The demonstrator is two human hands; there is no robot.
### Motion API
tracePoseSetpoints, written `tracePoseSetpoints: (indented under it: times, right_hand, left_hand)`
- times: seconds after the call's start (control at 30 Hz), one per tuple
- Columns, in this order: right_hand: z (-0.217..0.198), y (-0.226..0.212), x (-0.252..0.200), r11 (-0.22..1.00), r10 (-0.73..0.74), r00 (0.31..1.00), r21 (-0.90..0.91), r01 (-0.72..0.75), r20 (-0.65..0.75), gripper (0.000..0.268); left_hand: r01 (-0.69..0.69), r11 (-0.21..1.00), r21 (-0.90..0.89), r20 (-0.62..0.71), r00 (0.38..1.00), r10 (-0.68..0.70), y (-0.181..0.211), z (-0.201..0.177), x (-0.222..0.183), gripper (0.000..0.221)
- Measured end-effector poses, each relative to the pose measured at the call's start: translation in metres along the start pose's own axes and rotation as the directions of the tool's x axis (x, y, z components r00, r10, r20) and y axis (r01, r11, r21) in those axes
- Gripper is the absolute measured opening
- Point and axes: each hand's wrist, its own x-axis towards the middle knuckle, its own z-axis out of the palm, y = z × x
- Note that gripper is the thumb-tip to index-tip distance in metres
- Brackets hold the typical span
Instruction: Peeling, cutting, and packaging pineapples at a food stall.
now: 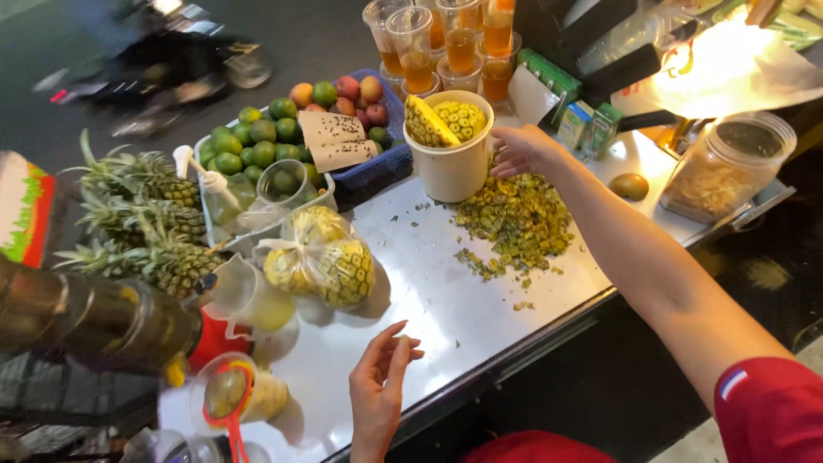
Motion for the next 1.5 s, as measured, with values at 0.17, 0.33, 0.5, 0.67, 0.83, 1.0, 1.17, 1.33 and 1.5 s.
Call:
tracePoseSetpoints:
  times: [0.17,0.33,0.5,0.67,0.83,1.0,1.17,1.33,1.5]
  right_hand:
    - [0.0,-0.022,0.048,0.972,0.203,0.969,-0.152,-0.181,0.139,0.057]
    - [-0.004,-0.029,0.072,0.957,0.273,0.942,-0.153,-0.245,0.196,0.053]
    - [0.004,-0.009,0.105,0.964,0.254,0.937,-0.145,-0.224,0.239,0.036]
    - [0.009,-0.004,0.107,0.98,0.152,0.979,0.106,-0.168,0.139,0.026]
    - [-0.009,-0.032,0.072,0.959,0.167,0.957,0.186,-0.213,0.236,0.026]
    - [-0.024,-0.056,0.011,0.923,0.137,0.972,0.333,-0.194,0.189,0.02]
    - [-0.046,-0.039,-0.025,0.921,0.056,0.985,0.373,-0.114,0.164,0.016]
    - [-0.074,-0.029,-0.074,0.905,0.173,0.983,0.385,-0.181,0.056,0.024]
    - [-0.124,0.015,-0.083,0.898,0.216,0.976,0.399,-0.185,-0.032,0.033]
  left_hand:
    - [0.023,0.992,-0.124,-0.067,0.997,-0.032,-0.033,-0.002,0.054,0.035]
    - [0.048,0.988,-0.144,-0.078,0.995,-0.06,-0.039,0.023,0.106,0.035]
    - [0.101,0.978,-0.181,-0.068,0.991,-0.115,-0.049,0.059,0.15,0.036]
    - [0.172,0.9,-0.4,-0.123,0.963,-0.239,-0.072,0.085,0.204,0.047]
    - [0.23,0.507,-0.831,-0.02,0.897,-0.441,-0.142,0.116,0.269,0.07]
    - [0.328,-0.158,-0.931,0.361,0.77,-0.526,-0.099,0.203,0.298,0.088]
    - [0.253,-0.1,-0.962,0.271,0.923,-0.273,-0.094,0.225,0.321,0.067]
    - [0.517,-0.226,-0.825,0.564,0.741,-0.365,-0.092,0.194,0.286,0.069]
    - [0.424,-0.415,-0.805,0.575,0.73,-0.369,-0.099,0.122,0.27,0.08]
